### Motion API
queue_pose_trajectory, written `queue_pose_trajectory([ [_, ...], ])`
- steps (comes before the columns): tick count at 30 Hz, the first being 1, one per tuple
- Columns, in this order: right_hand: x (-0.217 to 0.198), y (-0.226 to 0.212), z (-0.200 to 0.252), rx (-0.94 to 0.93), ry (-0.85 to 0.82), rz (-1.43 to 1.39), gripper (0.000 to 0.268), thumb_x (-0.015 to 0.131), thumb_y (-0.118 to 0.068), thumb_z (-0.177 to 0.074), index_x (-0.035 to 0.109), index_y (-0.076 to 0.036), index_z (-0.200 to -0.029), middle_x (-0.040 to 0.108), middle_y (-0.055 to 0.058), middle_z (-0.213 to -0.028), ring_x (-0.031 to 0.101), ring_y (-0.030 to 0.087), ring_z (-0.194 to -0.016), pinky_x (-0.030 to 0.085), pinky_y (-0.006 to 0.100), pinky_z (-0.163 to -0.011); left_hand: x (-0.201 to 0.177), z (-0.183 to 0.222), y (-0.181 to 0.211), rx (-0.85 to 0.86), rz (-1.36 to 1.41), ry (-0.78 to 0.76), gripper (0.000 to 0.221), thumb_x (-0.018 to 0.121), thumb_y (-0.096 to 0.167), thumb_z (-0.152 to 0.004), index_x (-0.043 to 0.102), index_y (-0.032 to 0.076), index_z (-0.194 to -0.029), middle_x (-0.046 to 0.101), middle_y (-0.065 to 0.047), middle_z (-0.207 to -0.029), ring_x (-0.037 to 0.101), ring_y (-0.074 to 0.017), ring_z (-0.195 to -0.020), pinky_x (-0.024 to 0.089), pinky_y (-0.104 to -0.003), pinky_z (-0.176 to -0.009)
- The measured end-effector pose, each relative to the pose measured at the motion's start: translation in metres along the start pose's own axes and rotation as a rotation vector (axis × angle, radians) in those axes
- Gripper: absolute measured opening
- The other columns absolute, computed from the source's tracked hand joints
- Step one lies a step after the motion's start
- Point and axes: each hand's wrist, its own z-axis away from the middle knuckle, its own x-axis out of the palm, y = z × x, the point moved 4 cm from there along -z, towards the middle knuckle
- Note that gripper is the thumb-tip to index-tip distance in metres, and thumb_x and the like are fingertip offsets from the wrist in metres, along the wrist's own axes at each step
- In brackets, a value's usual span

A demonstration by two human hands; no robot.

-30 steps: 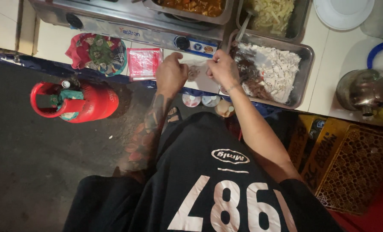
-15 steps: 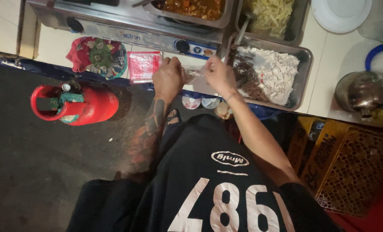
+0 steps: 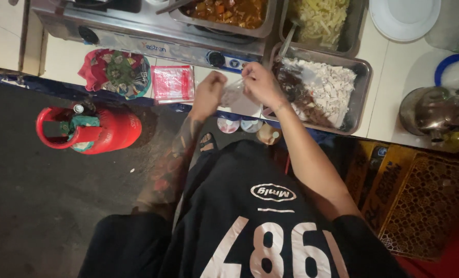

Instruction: Stirring ingredients in food trays and portioning shredded meat into small plastic bags

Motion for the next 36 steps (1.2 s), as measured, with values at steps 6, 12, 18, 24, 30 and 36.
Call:
queue_pose_trajectory([
  [6, 0.006, -0.009, 0.005, -0.163, -0.069, -0.496, 0.037, 0.058, -0.012, -0.094, 0.055, -0.013, -0.131, 0.068, 0.006, -0.09, 0.064, 0.02, -0.093, 0.049, 0.034, -0.093, 0.024, -0.018, -0.006, 0.449, -0.811, -0.188, 0.023, 0.062, 0.042, -0.094, 0.062, 0.021, -0.104, 0.068, -0.004, -0.083, 0.072, -0.0305, -0.09, 0.059, -0.05, -0.078],
  [12, 0.078, 0.015, -0.015, -0.15, 0.239, 0.256, 0.048, 0.09, -0.025, -0.045, 0.068, -0.004, -0.083, 0.069, 0.013, -0.073, 0.073, 0.03, -0.071, 0.059, 0.04, -0.058, 0.005, -0.005, 0.06, 0.423, -0.668, -0.191, 0.021, 0.056, 0.035, -0.101, 0.067, 0.02, -0.109, 0.073, -0.014, -0.089, 0.073, -0.0408, -0.091, 0.058, -0.057, -0.077],
  [18, 0.078, 0.004, -0.021, -0.038, 0.117, 0.371, 0.044, 0.079, -0.041, -0.058, 0.072, -0.013, -0.09, 0.071, 0.009, -0.083, 0.073, 0.033, -0.08, 0.057, 0.047, -0.064, 0.019, -0.02, 0.04, 0.335, -0.816, -0.184, 0.024, 0.054, 0.039, -0.1, 0.063, 0.017, -0.095, 0.072, -0.011, -0.082, 0.075, -0.0368, -0.086, 0.059, -0.055, -0.075],
  [24, 0.06, -0.003, -0.022, 0.105, -0.029, 0.533, 0.047, 0.065, -0.061, -0.073, 0.077, -0.024, -0.099, 0.075, 0.004, -0.094, 0.074, 0.036, -0.091, 0.056, 0.055, -0.072, -0.008, 0.033, 0.094, 0.92, -1.109, -0.05, 0.042, 0.041, 0.018, -0.1, 0.053, 0.021, -0.139, 0.05, -0.008, -0.133, 0.044, -0.0335, -0.134, 0.039, -0.049, -0.108],
  [30, 0.097, 0.06, -0.045, -0.141, -0.042, 0.323, 0.023, 0.071, -0.051, -0.083, 0.078, -0.04, -0.101, 0.077, -0.01, -0.101, 0.073, 0.02, -0.1, 0.057, 0.033, -0.076, -0.015, -0.022, -0.022, 0.536, -1.415, -0.254, 0.032, 0.048, 0.043, -0.101, 0.067, 0.018, -0.109, 0.07, -0.006, -0.103, 0.069, -0.0273, -0.1, 0.038, -0.055, -0.096],
  [36, 0.06, 0.03, -0.044, -0.265, -0.033, 0.203, 0.017, 0.076, -0.033, -0.091, 0.081, -0.029, -0.107, 0.078, 0.001, -0.109, 0.072, 0.028, -0.106, 0.058, 0.041, -0.092, -0.05, -0.041, 0.006, 0.274, -1.083, -0.388, 0.033, 0.044, 0.035, -0.1, 0.073, 0.019, -0.097, 0.074, -0.01, -0.086, 0.075, -0.0371, -0.084, 0.056, -0.056, -0.069],
])
